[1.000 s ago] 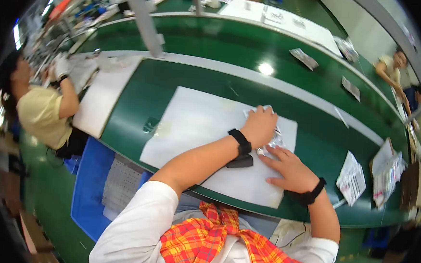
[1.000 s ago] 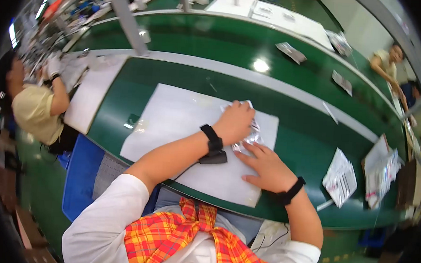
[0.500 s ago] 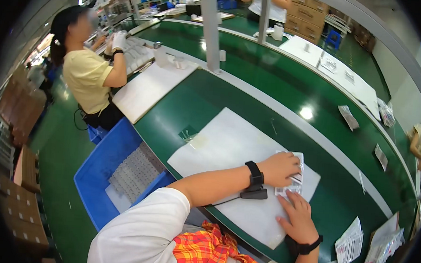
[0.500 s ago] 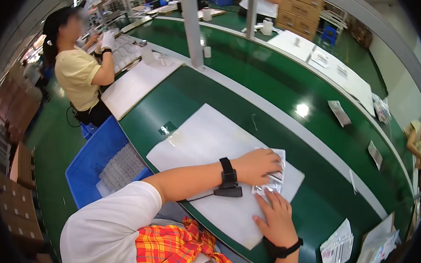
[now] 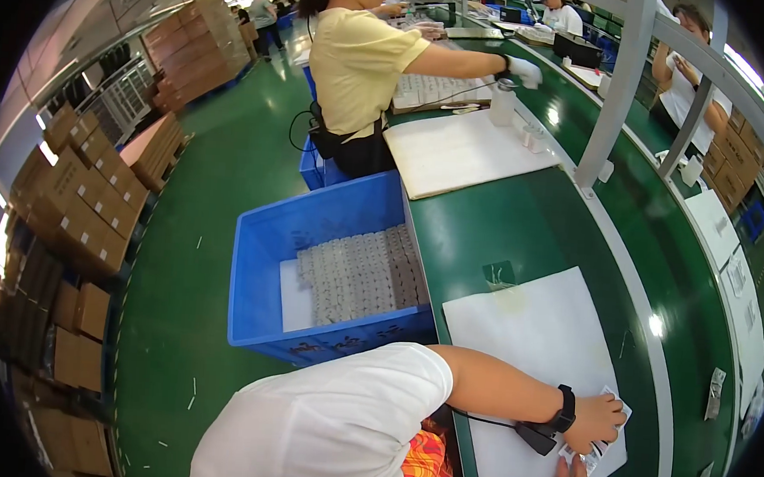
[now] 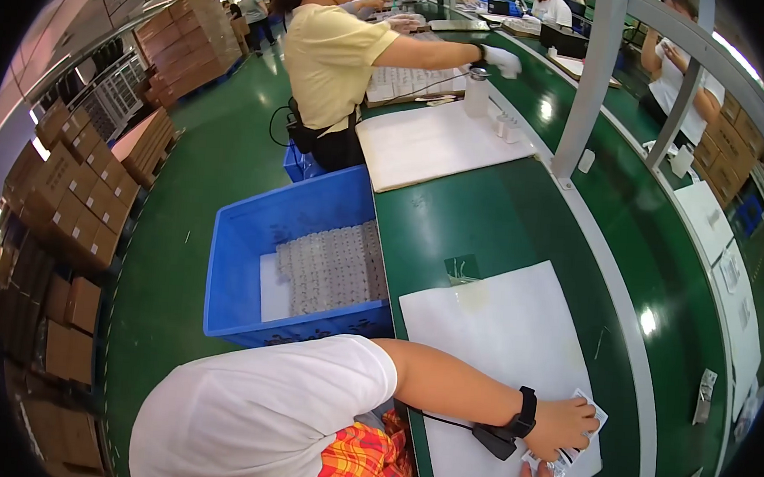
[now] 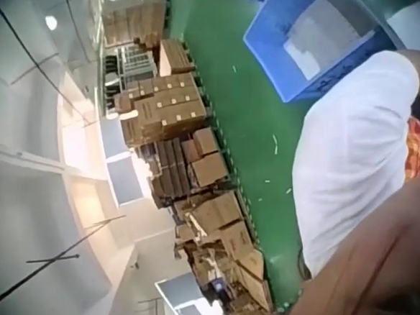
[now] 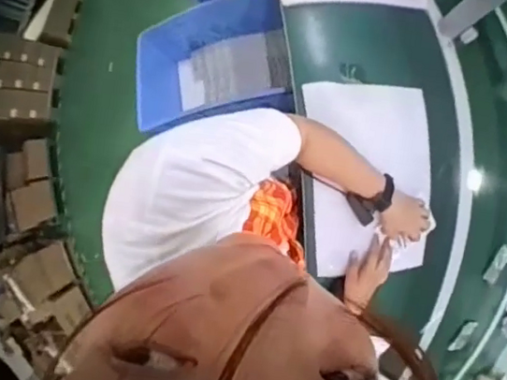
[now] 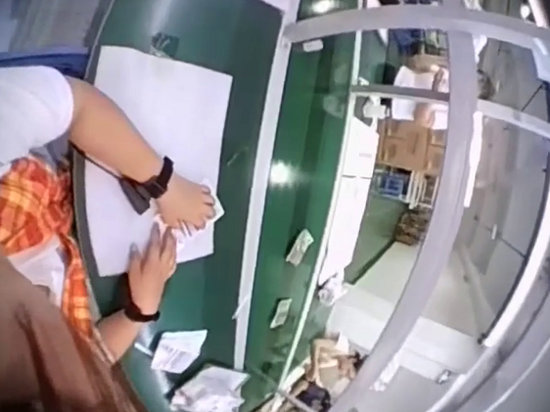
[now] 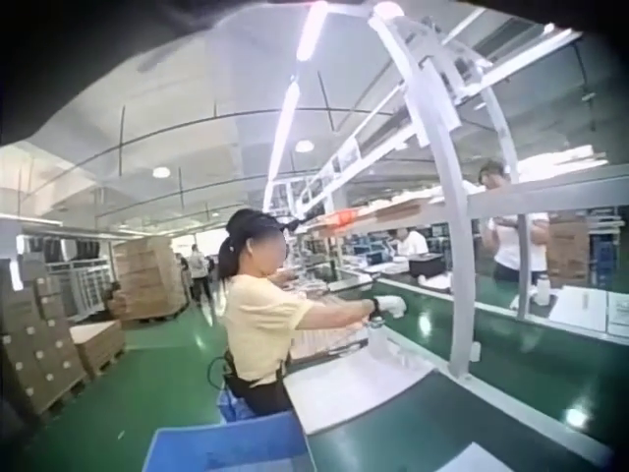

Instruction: Packaging small items into plastic bags at a workstation.

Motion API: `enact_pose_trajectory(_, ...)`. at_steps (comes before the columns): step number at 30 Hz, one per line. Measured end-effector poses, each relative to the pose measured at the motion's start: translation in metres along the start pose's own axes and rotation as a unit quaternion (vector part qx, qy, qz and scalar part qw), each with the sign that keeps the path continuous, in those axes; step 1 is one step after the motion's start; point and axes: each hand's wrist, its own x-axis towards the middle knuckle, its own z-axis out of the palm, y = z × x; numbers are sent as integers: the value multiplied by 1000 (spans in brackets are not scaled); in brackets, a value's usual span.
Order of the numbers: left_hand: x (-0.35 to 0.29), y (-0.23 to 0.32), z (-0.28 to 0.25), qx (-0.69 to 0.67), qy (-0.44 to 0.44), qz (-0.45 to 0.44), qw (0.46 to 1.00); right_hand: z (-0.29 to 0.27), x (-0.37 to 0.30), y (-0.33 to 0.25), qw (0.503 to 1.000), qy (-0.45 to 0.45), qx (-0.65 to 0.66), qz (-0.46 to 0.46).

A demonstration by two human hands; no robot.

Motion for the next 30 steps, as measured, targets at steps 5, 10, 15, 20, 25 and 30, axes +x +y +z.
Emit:
enact_pose_trajectory(5,1,0,-1,5,8,-2,1000,3,-2,1,1000,12,1,4)
enact_pose_trajectory(10,8,1,-4,2,0,-14,1000,11,-5,12,1000,20,1,9)
enact_pose_trajectory(15,3,4,2,16,8,-13,1000,13,-4,6,999,36,16,12)
enact_pose_trajectory(20,6,2,2,-2,3,-18,1000,16,-7,13,999,34,26,8)
enact_pose_trajectory(25,5,-4,19,18,45,-13,999,16,-7,11,1000,20,10,7)
enact_pose_trajectory(30,9,-4,19,7,32,-15,999,11,-5,13,1000,8,11,9)
